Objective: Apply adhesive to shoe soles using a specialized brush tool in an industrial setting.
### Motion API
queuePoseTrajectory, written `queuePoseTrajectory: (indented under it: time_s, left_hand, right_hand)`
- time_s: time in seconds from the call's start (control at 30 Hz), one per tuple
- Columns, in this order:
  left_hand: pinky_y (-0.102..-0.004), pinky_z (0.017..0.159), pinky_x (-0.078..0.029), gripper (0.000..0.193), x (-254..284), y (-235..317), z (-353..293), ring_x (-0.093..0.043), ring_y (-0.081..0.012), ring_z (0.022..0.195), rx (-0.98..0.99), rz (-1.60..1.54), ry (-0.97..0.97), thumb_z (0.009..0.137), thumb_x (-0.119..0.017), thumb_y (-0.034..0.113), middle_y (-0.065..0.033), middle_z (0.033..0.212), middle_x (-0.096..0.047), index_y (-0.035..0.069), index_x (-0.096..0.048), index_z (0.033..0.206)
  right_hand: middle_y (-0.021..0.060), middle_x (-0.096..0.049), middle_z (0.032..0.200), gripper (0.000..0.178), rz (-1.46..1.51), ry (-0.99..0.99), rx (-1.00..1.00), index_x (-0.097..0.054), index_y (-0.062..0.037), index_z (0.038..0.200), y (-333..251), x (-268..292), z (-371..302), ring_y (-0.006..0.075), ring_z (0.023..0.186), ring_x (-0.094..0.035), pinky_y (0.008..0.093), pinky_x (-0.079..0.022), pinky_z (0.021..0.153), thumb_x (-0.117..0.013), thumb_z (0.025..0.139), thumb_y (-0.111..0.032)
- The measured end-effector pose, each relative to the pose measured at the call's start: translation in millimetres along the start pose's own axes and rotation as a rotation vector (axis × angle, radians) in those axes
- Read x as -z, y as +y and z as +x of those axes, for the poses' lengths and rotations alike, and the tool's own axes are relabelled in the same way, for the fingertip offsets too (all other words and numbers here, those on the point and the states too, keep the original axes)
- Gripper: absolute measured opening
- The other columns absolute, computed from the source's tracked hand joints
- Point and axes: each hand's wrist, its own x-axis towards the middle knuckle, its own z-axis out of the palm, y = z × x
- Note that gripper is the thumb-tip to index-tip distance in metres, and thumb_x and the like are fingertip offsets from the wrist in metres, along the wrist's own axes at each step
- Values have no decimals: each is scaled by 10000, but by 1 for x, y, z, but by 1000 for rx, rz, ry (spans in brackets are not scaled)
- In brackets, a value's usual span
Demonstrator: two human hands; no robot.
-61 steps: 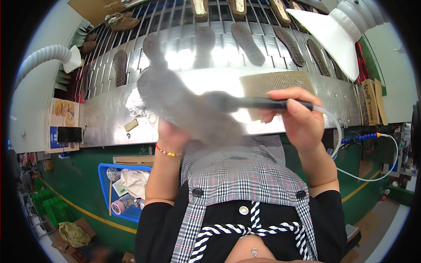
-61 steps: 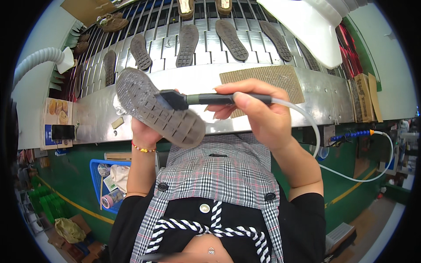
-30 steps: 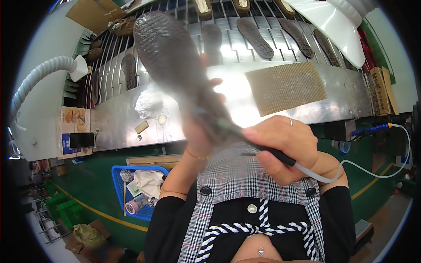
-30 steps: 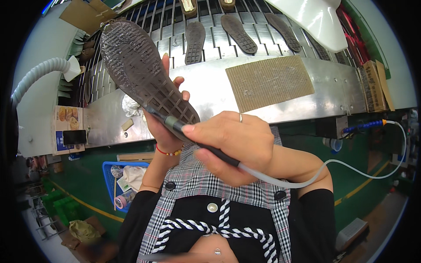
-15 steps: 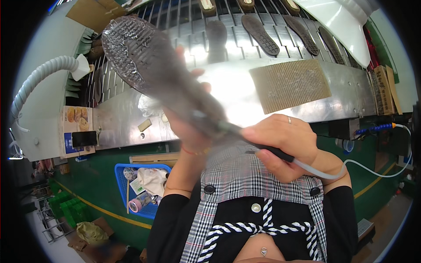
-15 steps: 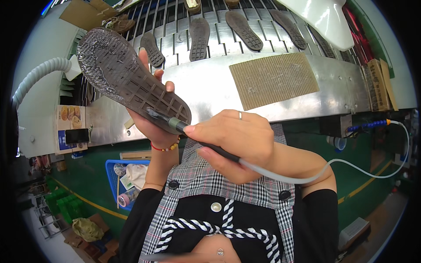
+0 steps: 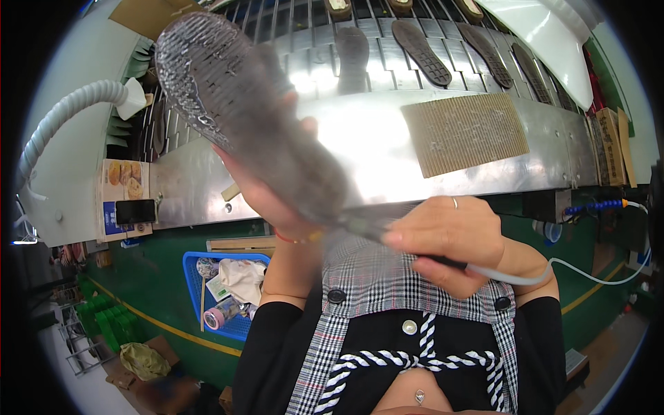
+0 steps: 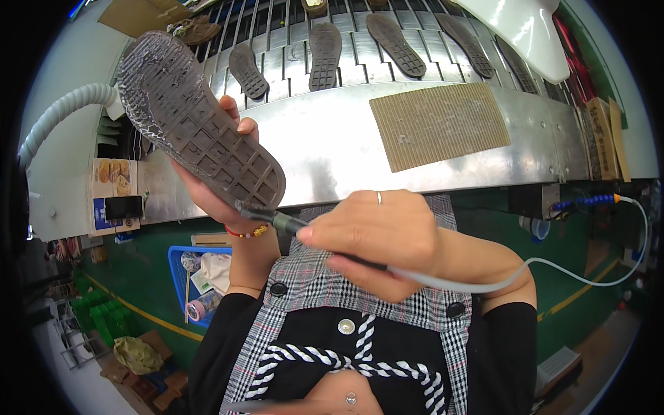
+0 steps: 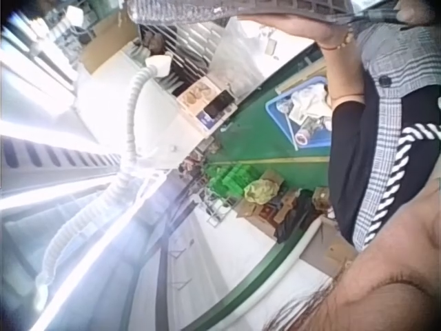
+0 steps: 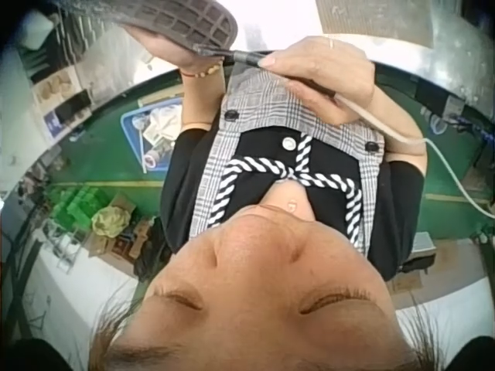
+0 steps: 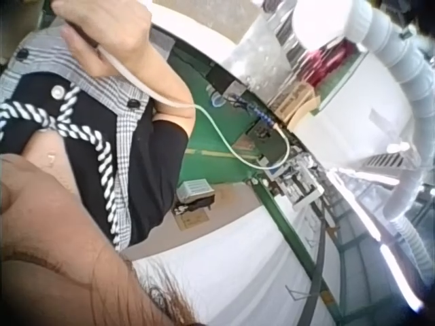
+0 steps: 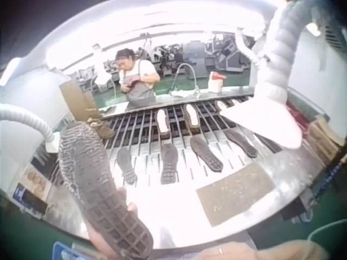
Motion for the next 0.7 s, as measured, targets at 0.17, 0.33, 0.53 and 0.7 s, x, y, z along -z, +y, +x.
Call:
queuePoseTrajectory:
  time_s: [0.17, 0.33, 0.53, 0.7]
  left_hand:
    - [-426, 882, -500, 580, -1, 8, 3, -490, -321, 1251, 165, -190, -121, 1061, -301, 507, -171, 1438, -470, 98, -464, 1438]
    - [-429, 898, -491, 625, -4, 9, 1, -429, -331, 1312, 267, -259, -2, 1048, -326, 536, -204, 1457, -443, 72, -453, 1446]
    - [-440, 948, -483, 655, -11, 10, 1, -408, -352, 1338, 449, -421, 42, 1044, -356, 520, -237, 1469, -411, 18, -418, 1462]
    - [-446, 939, -494, 721, -23, 8, 2, -438, -350, 1273, 548, -429, 146, 1028, -367, 548, -261, 1437, -429, -22, -386, 1469]
  right_hand:
    - [192, -730, 977, 298, 8, -120, -45, -701, 15, 1106, -3, 10, 0, 319, 825, -727, 373, -583, 718, -687, 814, -47]
    - [180, -705, 931, 310, 34, -143, 32, -721, 35, 1046, -6, 12, 7, 300, 748, -700, 339, -559, 624, -717, 738, -3]
    - [181, -699, 929, 323, 2, -208, 44, -737, -3, 1042, -6, 21, 7, 295, 730, -690, 338, -546, 590, -722, 719, -15]
    - [175, -706, 955, 315, -6, -245, -1, -755, -26, 1021, -7, 32, 8, 286, 740, -692, 329, -541, 593, -722, 707, -22]
